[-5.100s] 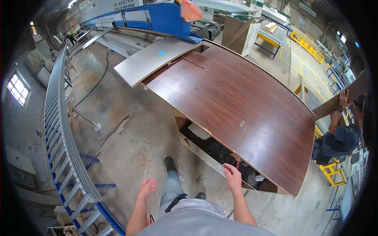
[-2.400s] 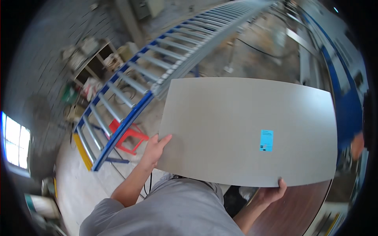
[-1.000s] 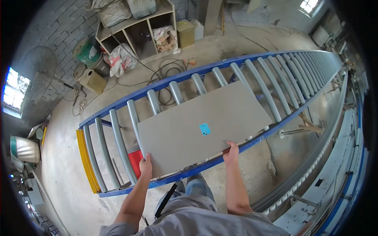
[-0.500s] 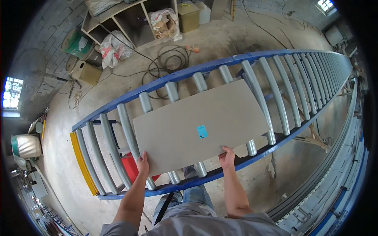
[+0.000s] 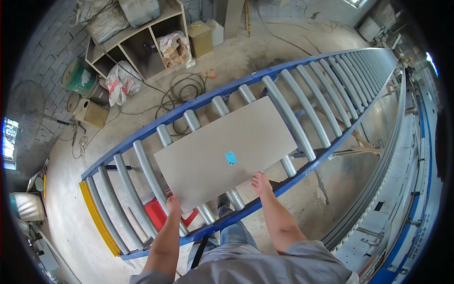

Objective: Moving processed wooden panels from a machine output table to a roller conveyor.

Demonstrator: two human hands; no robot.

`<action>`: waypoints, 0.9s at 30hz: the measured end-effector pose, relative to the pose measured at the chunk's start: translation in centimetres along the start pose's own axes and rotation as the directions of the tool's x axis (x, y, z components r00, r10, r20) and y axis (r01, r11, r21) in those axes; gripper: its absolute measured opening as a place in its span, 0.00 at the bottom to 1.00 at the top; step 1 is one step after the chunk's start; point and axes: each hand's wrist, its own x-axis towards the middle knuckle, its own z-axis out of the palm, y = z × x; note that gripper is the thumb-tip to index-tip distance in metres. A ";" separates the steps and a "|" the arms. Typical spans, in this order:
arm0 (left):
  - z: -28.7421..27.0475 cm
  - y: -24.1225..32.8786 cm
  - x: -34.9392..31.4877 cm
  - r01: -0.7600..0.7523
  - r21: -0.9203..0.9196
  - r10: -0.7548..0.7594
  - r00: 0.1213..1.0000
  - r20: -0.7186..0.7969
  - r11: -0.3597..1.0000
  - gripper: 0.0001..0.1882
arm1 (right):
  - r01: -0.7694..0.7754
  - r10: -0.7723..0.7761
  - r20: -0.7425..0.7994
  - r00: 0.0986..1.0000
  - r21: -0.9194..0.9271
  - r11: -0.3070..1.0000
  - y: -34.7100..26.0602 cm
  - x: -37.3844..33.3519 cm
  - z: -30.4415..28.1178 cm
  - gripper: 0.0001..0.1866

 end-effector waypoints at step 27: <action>-5.5 -6.9 -40.3 -0.885 -0.011 0.076 0.027 0.997 0.465 0.14 | 0.575 -0.695 0.000 0.719 0.561 0.595 28.6 -48.8 -35.2 0.16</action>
